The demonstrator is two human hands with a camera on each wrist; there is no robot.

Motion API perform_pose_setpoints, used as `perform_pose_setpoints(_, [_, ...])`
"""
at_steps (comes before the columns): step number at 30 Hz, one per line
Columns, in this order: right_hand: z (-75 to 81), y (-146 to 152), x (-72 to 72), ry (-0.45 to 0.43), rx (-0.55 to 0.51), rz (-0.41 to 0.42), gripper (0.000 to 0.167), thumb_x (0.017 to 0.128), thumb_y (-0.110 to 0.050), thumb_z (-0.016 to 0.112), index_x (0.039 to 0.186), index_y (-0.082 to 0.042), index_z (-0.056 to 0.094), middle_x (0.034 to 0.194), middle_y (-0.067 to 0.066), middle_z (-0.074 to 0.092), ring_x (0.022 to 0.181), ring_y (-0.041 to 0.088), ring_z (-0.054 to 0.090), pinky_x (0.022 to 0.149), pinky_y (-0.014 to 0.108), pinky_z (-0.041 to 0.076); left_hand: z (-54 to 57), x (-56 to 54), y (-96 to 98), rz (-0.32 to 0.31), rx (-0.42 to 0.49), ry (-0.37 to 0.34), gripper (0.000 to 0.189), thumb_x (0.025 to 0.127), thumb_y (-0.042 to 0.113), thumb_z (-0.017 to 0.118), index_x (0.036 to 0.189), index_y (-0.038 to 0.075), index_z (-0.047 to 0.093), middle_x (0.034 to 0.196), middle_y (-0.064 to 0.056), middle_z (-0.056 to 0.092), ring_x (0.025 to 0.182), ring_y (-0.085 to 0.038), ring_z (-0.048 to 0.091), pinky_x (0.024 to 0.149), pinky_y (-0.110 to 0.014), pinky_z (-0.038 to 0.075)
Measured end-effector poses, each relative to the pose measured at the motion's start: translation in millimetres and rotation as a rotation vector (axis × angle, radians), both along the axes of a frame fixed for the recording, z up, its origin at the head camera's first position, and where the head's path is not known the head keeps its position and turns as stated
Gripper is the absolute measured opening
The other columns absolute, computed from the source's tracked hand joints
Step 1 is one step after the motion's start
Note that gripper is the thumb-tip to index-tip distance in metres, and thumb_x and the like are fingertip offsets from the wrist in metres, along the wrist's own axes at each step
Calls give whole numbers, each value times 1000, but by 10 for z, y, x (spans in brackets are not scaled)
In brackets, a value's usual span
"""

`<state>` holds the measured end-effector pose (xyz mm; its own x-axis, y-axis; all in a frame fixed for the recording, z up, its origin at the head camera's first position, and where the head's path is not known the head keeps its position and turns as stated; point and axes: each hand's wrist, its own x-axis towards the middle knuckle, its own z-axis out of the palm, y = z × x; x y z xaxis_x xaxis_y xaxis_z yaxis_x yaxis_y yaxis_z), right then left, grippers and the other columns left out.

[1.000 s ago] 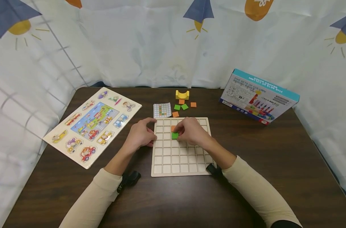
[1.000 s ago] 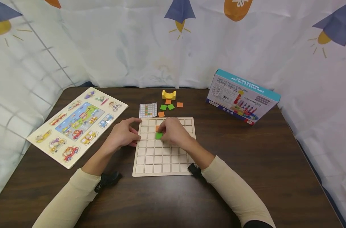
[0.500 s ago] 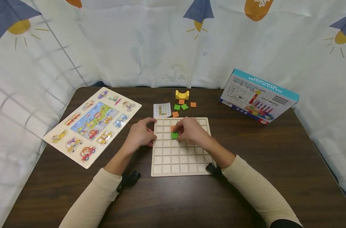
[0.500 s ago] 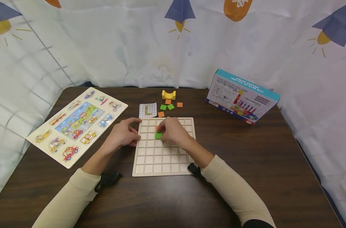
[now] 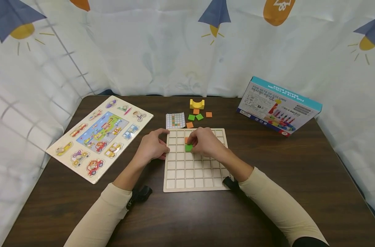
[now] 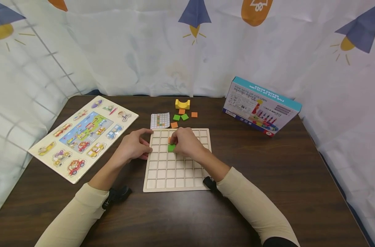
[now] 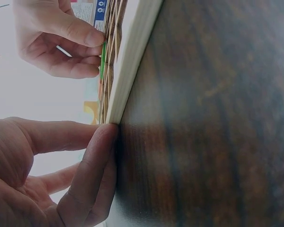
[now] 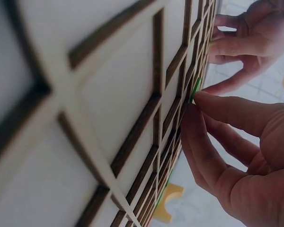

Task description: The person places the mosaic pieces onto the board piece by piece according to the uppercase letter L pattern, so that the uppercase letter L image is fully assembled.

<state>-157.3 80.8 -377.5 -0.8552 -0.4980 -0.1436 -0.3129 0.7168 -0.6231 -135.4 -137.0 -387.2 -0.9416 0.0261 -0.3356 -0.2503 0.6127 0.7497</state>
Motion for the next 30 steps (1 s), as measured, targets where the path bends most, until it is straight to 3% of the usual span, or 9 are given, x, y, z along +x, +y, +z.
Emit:
perform_pose_setpoints(7, [11, -9, -11, 35, 9, 17, 17, 78, 2, 82, 93, -6, 80, 83, 2, 74, 77, 13, 66, 70, 25, 58, -4, 15, -8, 1, 8, 2, 69, 82, -5, 71, 148, 10, 54, 89, -16, 73, 57, -17, 70, 55, -32, 65])
perform_pose_setpoints(16, [29, 32, -68, -3, 2, -14, 17, 81, -1, 80, 96, -8, 81, 88, 3, 74, 82, 16, 66, 71, 29, 58, -25, 24, -27, 2, 17, 4, 70, 82, -5, 70, 148, 10, 54, 90, -17, 73, 57, -17, 70, 54, -32, 65])
perform_pose_setpoints(30, [82, 303, -383, -13, -5, -101, 27, 86, -8, 80, 113, -8, 79, 105, 8, 76, 98, 24, 69, 88, 40, 60, -16, 13, -5, 6, 16, 12, 69, 81, -6, 69, 147, 10, 55, 88, -16, 72, 57, -16, 68, 54, -31, 64])
